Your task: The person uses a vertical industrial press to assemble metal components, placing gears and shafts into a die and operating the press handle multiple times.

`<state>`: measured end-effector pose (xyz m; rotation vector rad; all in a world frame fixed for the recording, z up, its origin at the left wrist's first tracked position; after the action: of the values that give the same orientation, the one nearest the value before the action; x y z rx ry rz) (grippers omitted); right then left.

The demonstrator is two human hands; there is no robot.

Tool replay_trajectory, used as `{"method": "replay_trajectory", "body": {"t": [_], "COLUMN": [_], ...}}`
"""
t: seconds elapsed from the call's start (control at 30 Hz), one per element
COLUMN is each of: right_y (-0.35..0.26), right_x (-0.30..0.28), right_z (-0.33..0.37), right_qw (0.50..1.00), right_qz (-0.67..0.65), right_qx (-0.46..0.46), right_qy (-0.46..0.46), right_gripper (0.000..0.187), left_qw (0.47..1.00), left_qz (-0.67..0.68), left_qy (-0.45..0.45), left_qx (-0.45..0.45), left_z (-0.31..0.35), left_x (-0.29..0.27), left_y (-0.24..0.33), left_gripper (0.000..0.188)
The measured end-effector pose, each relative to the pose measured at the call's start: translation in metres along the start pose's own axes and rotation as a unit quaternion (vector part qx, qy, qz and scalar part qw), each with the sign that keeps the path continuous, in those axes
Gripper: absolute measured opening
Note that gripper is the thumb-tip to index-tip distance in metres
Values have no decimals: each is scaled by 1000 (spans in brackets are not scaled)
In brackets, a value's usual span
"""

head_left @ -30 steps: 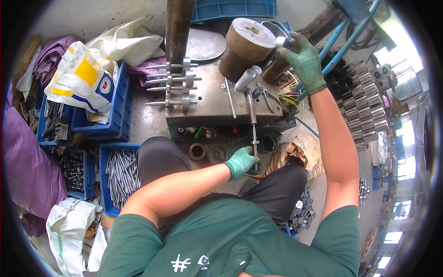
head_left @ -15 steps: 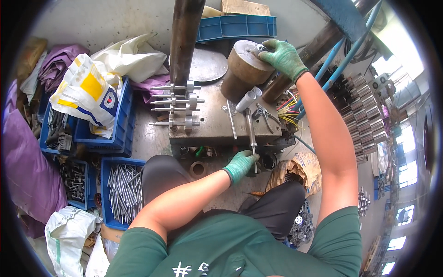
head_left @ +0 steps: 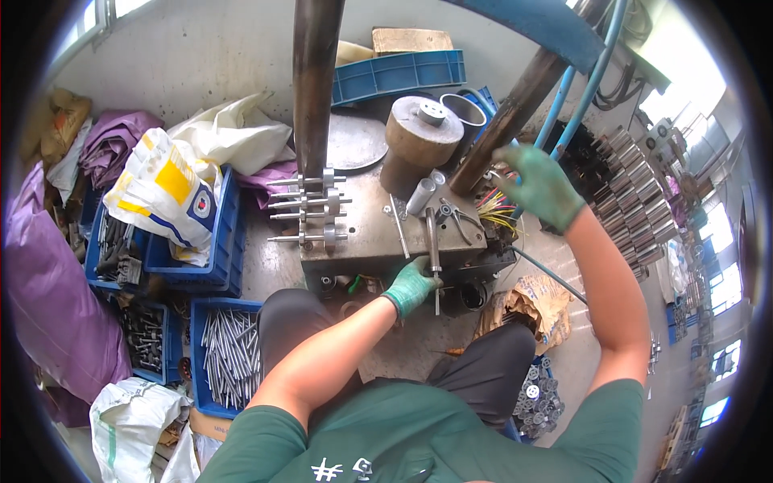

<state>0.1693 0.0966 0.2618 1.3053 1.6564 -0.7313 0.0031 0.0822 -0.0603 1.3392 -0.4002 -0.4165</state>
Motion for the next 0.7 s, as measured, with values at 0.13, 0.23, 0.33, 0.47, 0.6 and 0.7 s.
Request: {"method": "replay_trajectory", "body": {"t": [0.13,0.23,0.33,0.47,0.6,0.7], "right_y": [3,23,26,35,45,84], "right_x": [-58,-96,-104,-96,-97,-108], "right_z": [111,202,247,298,243,198], "right_qw": [993,982,943,967,941,918], "right_qz": [79,104,117,50,43,16], "right_qx": [1,87,221,224,213,263], "right_qy": [-87,-131,-220,111,260,298], "right_gripper": [38,36,33,27,28,32], "left_qw": [994,990,974,973,926,895], "left_qz": [-84,-60,-50,8,-17,44], "left_qy": [28,13,60,45,118,154], "left_qx": [60,130,214,227,357,417], "left_z": [28,50,56,44,-11,-42], "left_x": [-10,-12,-28,-38,-79,-91], "left_y": [19,40,62,126,193,251], "left_gripper": [69,67,63,63,60,43]}}
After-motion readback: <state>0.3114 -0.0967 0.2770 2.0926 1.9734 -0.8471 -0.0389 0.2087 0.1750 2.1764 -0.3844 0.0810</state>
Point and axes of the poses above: each hand's wrist, its own z-axis away from the middle knuckle, its own x-axis out of the palm, y = z × x, the point moved 4 cm from there along -z, towards the middle knuckle, and after that the axes turned 12 degrees about y, right-handed, at the moved point
